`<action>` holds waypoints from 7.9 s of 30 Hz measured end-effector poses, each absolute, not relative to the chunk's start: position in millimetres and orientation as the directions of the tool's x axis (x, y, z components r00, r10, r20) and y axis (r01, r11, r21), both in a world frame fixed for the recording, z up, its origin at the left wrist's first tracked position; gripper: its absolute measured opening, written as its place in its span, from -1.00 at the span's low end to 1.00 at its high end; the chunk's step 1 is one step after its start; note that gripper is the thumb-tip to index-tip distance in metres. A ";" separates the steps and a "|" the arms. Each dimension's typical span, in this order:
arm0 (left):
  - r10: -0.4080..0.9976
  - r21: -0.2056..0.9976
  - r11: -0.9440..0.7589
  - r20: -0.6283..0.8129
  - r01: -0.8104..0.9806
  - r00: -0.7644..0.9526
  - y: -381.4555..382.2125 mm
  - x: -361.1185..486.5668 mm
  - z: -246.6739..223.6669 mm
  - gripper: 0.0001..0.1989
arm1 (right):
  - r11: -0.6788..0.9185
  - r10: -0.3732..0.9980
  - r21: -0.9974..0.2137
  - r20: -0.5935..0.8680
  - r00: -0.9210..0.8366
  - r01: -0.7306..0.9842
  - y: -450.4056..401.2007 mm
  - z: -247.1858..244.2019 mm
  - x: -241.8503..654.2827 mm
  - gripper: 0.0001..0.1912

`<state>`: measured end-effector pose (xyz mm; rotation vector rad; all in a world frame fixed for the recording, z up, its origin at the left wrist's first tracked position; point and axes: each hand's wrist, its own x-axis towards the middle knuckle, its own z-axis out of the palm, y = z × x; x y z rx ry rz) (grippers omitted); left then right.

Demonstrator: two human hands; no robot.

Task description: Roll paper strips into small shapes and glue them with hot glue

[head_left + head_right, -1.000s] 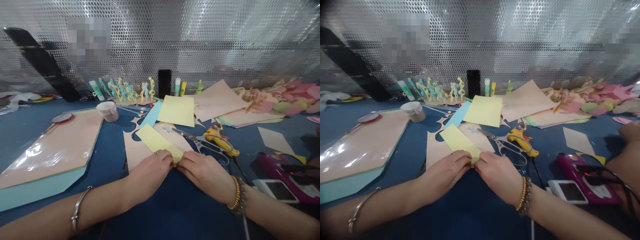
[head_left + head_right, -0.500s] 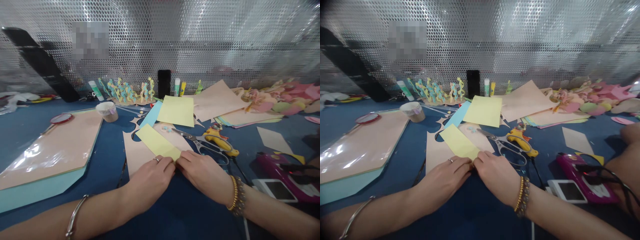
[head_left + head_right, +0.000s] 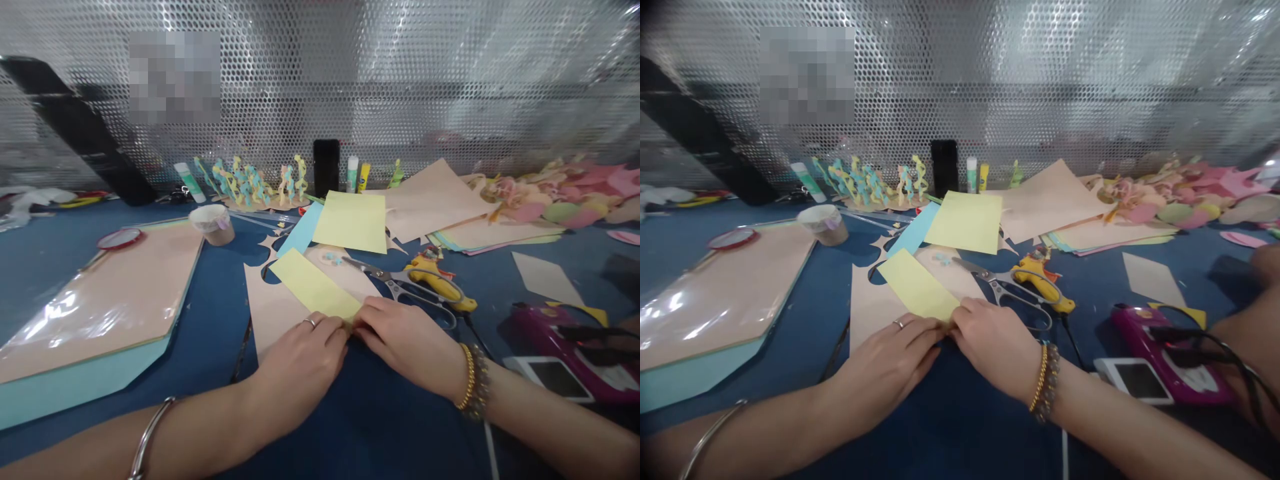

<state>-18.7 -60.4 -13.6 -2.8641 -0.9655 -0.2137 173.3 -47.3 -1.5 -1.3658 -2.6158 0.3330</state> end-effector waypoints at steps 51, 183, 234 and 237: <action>0.681 -0.105 -0.729 -0.010 0.677 0.732 -65.2 -10.3 1.0 -0.73 | 0.427 0.871 -0.447 -0.028 -0.490 0.786 -33.7 1.0 181.1 -0.87; 0.747 -0.159 -0.657 -0.002 0.737 0.665 -72.3 -9.6 0.9 -0.56 | 0.429 0.883 -0.545 0.084 -0.462 0.721 -31.7 -1.3 187.8 -0.82; 0.782 0.198 -0.611 -0.005 0.767 0.624 -30.8 -14.7 4.4 -0.80 | 0.633 0.772 -0.165 0.207 -0.601 0.757 -40.3 -6.7 177.1 -0.82; 0.779 0.179 -0.616 -0.002 0.767 0.627 -31.9 -14.6 3.2 -0.79 | 0.637 0.769 -0.149 0.189 -0.610 0.756 -40.8 -6.1 176.8 -0.84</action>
